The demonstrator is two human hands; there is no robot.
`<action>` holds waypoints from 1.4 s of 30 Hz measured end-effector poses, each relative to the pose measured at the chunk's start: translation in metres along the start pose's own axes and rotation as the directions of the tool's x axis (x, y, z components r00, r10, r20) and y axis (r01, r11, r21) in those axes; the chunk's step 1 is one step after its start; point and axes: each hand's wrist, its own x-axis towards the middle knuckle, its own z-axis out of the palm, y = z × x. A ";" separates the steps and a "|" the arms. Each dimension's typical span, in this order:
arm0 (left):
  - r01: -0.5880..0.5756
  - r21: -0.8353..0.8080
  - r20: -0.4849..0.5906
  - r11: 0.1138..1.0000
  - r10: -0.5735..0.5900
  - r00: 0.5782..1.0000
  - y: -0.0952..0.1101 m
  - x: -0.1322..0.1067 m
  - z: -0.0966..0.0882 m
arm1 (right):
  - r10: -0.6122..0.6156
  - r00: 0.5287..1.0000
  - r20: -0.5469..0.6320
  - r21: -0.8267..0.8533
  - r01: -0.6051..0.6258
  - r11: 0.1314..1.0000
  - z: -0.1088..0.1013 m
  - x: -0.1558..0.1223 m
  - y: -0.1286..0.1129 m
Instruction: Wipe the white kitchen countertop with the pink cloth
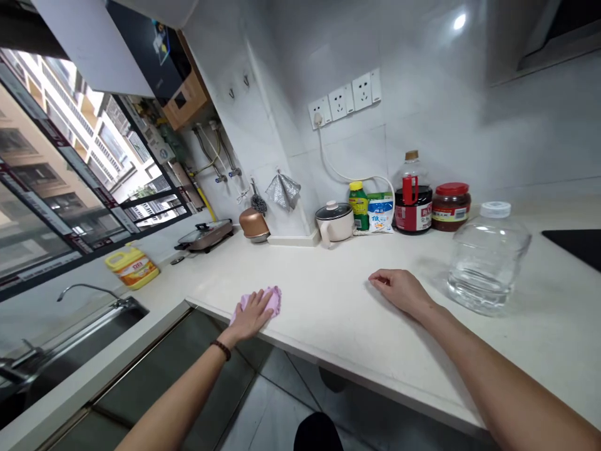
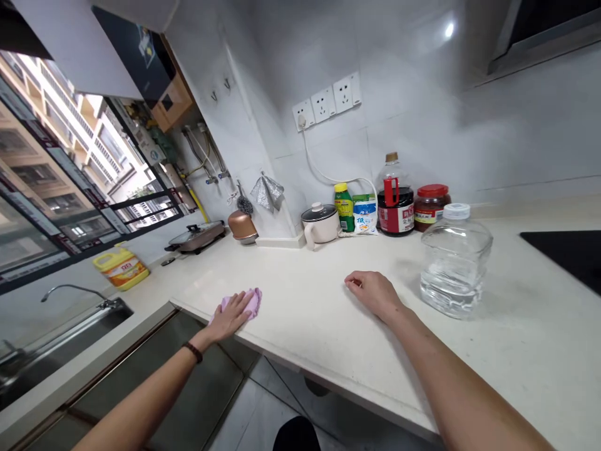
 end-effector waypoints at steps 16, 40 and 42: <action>-0.798 -0.123 -0.012 0.590 0.803 0.596 0.222 -0.026 -0.026 | 0.055 0.998 0.009 0.054 -0.055 0.997 -0.003 0.000 0.012; -0.289 -0.090 0.049 0.953 0.295 0.954 0.194 0.119 -0.037 | 0.056 0.932 -0.357 0.063 -0.035 0.997 -0.011 0.007 0.001; -0.388 -0.100 0.062 0.916 0.395 0.917 0.218 0.095 -0.036 | 0.001 0.922 -0.387 0.035 0.014 0.999 -0.011 0.008 0.002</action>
